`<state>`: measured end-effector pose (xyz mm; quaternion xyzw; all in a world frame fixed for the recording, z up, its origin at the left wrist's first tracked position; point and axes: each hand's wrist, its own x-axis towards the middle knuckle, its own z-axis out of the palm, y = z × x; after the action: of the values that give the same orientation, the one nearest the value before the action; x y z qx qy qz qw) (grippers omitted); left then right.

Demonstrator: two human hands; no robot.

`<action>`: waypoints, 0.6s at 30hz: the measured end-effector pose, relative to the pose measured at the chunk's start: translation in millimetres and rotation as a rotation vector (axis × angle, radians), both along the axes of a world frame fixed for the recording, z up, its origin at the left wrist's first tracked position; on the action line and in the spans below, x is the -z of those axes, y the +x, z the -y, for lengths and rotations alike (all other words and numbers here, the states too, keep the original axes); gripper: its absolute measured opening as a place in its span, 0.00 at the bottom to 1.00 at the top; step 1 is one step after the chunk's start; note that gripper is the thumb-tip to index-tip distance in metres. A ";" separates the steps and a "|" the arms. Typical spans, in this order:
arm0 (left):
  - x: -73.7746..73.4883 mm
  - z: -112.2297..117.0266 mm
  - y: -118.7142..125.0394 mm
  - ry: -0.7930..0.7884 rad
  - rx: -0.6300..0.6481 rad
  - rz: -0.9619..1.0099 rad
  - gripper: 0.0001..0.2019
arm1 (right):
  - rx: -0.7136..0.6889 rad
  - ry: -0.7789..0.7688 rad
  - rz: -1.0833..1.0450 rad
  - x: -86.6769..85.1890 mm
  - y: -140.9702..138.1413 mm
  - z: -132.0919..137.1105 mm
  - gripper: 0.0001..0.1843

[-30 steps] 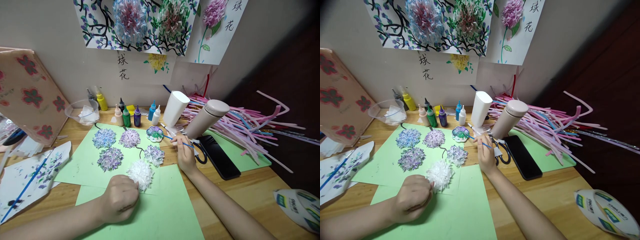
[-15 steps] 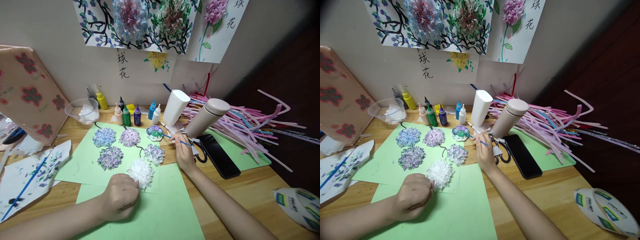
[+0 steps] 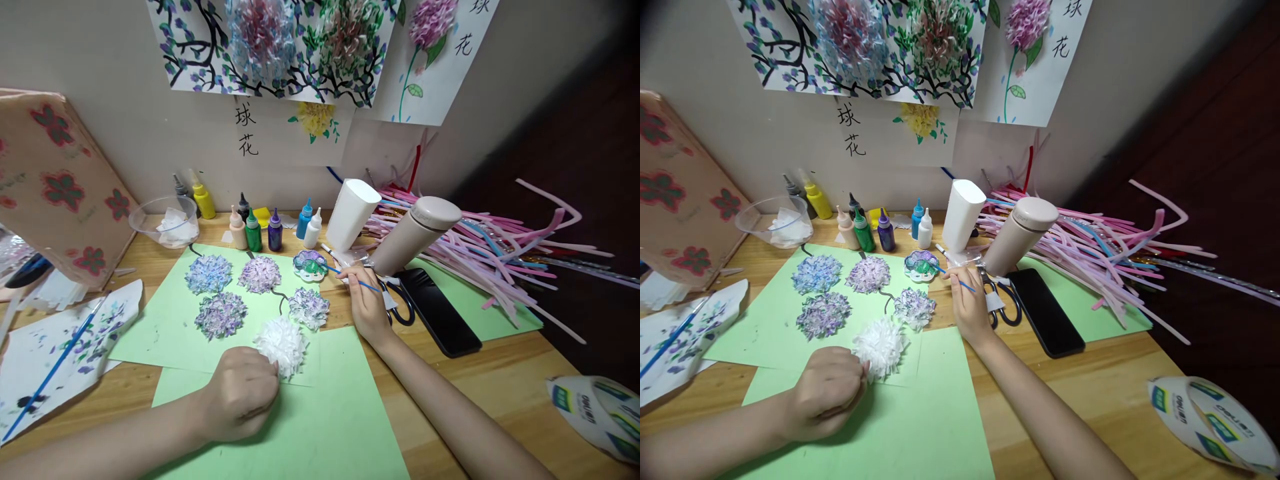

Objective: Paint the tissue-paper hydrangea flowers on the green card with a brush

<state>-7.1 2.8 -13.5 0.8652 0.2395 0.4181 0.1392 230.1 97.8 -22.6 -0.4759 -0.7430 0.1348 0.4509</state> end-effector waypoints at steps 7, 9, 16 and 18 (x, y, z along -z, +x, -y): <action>-0.7 0.2 0.4 -0.004 -0.001 -0.001 0.17 | -0.005 0.041 -0.011 -1.5 0.9 2.5 0.15; -1.4 0.1 0.6 -0.001 -0.002 -0.003 0.17 | -0.016 0.038 0.000 -1.7 0.8 3.0 0.15; -1.1 0.0 0.3 -0.002 0.003 -0.003 0.17 | -0.005 0.018 0.025 -1.4 -0.2 1.1 0.15; -0.8 0.0 0.1 -0.001 0.002 0.000 0.17 | -0.003 0.022 0.026 -1.4 0.2 1.8 0.15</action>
<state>-6.9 2.9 -12.8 0.8653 0.2389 0.4179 0.1399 230.3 96.0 -21.2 -0.4715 -0.7510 0.1210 0.4461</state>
